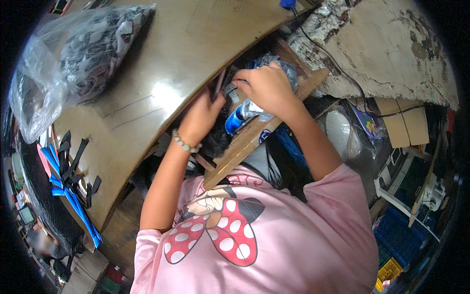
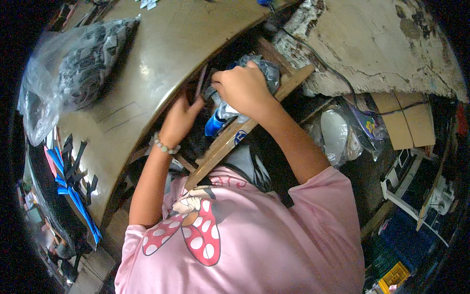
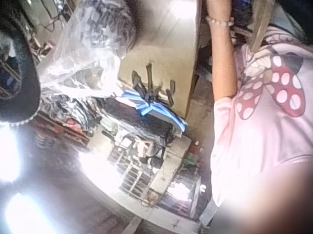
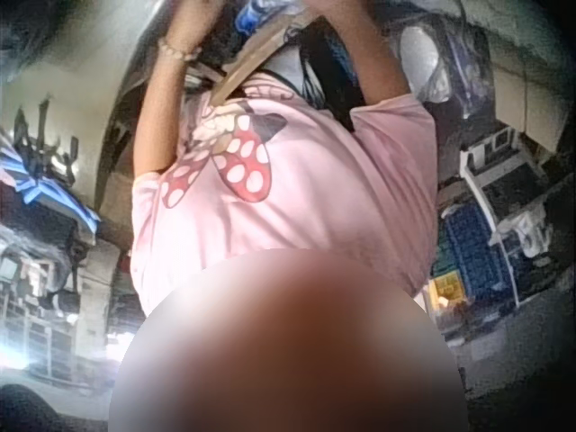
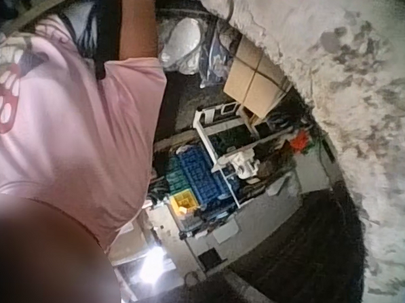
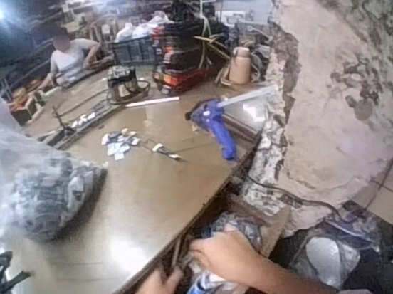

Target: The person opens a plastic bag and removes small white cable segments. They place the segments on a wooden jig, align them, and use a hot glue gun to bond them. The person repeats this process for several segments, then stores the bag and retrieves more materials from a drawer.

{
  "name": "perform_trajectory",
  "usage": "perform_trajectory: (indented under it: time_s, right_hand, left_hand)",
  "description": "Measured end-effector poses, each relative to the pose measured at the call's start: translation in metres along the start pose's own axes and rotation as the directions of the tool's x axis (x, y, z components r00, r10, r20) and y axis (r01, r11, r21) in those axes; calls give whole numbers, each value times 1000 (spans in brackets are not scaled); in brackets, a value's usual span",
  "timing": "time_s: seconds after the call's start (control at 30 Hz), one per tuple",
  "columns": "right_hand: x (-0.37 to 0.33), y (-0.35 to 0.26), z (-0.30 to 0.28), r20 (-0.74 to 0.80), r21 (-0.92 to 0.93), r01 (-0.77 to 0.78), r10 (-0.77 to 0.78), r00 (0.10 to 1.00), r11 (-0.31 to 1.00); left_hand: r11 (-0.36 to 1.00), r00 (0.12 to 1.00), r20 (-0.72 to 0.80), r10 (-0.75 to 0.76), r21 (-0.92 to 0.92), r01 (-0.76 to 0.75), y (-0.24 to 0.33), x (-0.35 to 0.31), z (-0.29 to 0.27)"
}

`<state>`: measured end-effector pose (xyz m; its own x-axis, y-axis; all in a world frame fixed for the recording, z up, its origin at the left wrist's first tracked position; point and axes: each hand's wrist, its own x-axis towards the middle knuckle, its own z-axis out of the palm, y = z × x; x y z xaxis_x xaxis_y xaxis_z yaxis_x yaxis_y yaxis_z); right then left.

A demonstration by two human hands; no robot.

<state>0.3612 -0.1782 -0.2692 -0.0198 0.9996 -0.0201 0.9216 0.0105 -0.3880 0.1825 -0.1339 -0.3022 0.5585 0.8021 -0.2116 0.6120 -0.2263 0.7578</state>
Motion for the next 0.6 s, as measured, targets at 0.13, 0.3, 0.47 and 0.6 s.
perform_trajectory:
  time_s: [0.13,0.3,0.47,0.6]
  right_hand:
    - [-3,3,7,-59,-28,30,-32,998,999]
    - [-1,4,21,-234,-141,134,-164,958,981]
    - [0,9,27,-131,-111,200,-213,968,974]
    - [1,9,19,-172,-58,30,-39,984,998]
  left_hand:
    - [971,973,-81,218,-82,-224,-8,3,5]
    - [973,968,-94,231,45,-227,-8,4,7]
    - [997,993,-102,58,-42,-63,-11,5,2]
    - [984,958,-234,169,102,-148,-8,8,4]
